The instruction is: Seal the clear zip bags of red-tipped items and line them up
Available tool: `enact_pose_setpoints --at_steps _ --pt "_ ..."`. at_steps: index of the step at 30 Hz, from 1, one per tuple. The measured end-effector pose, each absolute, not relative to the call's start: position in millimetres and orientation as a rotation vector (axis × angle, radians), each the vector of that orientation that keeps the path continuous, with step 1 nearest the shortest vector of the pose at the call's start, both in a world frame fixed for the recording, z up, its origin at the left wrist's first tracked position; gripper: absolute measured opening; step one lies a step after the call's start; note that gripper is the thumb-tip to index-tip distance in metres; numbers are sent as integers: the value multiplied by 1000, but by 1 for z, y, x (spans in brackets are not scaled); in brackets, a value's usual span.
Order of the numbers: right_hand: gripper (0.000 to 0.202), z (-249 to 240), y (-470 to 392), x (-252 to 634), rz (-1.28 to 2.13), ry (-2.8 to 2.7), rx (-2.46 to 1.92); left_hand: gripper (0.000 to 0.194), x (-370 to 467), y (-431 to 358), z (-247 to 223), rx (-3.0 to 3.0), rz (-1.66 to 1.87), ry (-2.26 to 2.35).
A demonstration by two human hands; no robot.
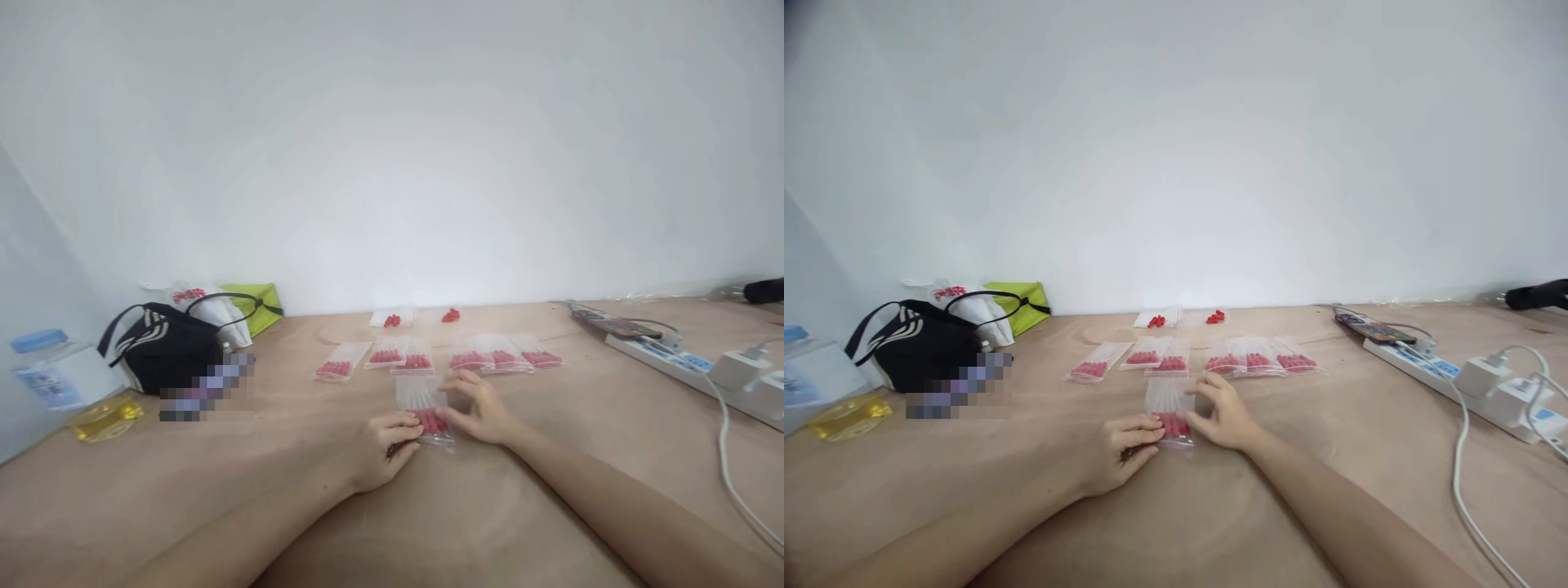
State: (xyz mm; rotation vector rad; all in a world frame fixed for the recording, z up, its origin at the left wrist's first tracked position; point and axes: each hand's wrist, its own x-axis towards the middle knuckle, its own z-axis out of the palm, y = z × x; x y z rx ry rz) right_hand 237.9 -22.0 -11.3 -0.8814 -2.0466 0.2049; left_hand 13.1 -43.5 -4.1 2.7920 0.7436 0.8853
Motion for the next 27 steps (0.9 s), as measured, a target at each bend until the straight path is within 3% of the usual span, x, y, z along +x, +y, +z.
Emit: enact_pose_setpoints --at_steps 5,10,15,27 --pt "44 -7 -64 275 193 -2286 -888 22 41 -36 -3 2770 914 715" --pt "18 -9 -63 268 -33 -2315 -908 23 43 -33 0 2762 880 724" --pt "18 -11 -57 259 -181 -2362 -881 29 35 -33 4 2876 902 644" --pt "11 -12 -54 254 99 -2195 -871 22 20 -21 -4 3241 1032 605"
